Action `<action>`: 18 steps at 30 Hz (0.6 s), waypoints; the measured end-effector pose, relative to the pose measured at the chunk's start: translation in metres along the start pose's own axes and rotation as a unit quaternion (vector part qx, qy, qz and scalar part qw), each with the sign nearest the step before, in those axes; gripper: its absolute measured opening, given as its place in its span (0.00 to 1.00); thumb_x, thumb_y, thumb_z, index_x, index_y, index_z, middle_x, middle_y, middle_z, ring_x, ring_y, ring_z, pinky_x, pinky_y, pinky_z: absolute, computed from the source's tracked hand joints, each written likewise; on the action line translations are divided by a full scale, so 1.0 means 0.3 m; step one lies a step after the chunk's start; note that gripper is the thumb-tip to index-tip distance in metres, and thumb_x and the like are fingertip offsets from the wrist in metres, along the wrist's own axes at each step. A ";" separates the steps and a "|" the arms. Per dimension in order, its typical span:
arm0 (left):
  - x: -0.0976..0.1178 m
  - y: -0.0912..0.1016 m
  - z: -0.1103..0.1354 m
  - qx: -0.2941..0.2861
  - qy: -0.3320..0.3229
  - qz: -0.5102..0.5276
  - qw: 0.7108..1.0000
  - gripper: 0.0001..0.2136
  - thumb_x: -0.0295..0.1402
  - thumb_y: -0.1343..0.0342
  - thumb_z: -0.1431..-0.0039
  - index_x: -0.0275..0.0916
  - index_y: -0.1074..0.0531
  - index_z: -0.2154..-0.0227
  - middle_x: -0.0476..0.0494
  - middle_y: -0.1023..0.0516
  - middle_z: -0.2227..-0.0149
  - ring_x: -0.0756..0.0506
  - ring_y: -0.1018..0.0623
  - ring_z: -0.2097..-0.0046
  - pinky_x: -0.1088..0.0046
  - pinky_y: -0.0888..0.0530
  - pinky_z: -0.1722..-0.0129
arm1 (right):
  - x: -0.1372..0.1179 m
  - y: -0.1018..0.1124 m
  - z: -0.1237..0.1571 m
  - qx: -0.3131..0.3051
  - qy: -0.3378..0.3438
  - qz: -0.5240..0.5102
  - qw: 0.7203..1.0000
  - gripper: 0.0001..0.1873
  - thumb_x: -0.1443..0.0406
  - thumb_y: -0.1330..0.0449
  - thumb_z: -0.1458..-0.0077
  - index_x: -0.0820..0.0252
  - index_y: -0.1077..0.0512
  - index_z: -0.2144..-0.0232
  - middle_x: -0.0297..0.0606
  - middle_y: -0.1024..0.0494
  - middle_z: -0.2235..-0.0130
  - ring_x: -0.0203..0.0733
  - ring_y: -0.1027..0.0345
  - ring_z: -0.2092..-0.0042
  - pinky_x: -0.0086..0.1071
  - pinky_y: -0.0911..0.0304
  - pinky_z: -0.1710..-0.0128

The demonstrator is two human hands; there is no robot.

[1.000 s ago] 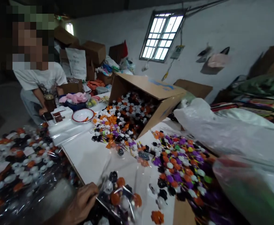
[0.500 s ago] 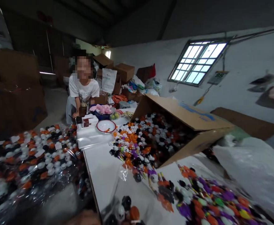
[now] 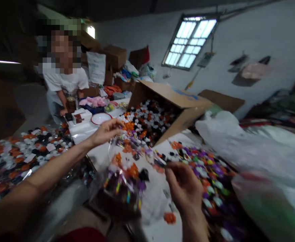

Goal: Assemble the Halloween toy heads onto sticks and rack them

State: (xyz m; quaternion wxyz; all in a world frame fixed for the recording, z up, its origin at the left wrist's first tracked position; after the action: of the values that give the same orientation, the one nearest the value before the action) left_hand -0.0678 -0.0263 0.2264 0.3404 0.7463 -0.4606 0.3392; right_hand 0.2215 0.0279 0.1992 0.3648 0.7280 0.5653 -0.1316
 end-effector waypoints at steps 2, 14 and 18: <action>-0.027 -0.005 -0.046 0.030 -0.025 -0.064 0.997 0.07 0.26 0.48 0.46 0.35 0.28 0.64 0.52 0.30 0.75 0.53 0.32 0.75 0.78 0.36 0.74 | -0.003 -0.011 -0.036 0.014 0.001 -0.002 1.000 0.06 0.61 0.38 0.47 0.58 0.27 0.68 0.34 0.23 0.71 0.37 0.29 0.70 0.30 0.31 0.70; -0.286 0.145 0.552 -0.066 0.030 -0.436 0.897 0.12 0.38 0.54 0.36 0.40 0.26 0.62 0.44 0.19 0.63 0.44 0.20 0.63 0.70 0.27 0.60 | -0.062 -0.364 0.457 -0.210 0.037 0.007 0.977 0.07 0.69 0.47 0.38 0.59 0.30 0.59 0.36 0.25 0.70 0.35 0.30 0.71 0.26 0.34 0.71; -0.445 0.208 0.826 -0.077 0.227 -0.455 0.857 0.15 0.38 0.58 0.39 0.42 0.26 0.69 0.42 0.20 0.70 0.41 0.21 0.69 0.67 0.27 0.69 | -0.056 -0.449 0.589 -0.259 0.008 -0.016 0.966 0.08 0.69 0.48 0.37 0.59 0.30 0.60 0.37 0.25 0.70 0.36 0.28 0.70 0.27 0.33 0.69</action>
State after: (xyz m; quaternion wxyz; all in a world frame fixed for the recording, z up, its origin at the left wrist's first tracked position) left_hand -0.1235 -0.1902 -0.0041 0.6083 0.7463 -0.0039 0.2703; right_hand 0.1312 -0.0917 0.0342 0.5347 0.6005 0.5942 0.0195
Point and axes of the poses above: each hand's wrist, its own z-axis away from the middle knuckle, its own y-axis out of the back of the hand, x = y × z, the point moved 9 cm from there along -z, towards the middle knuckle
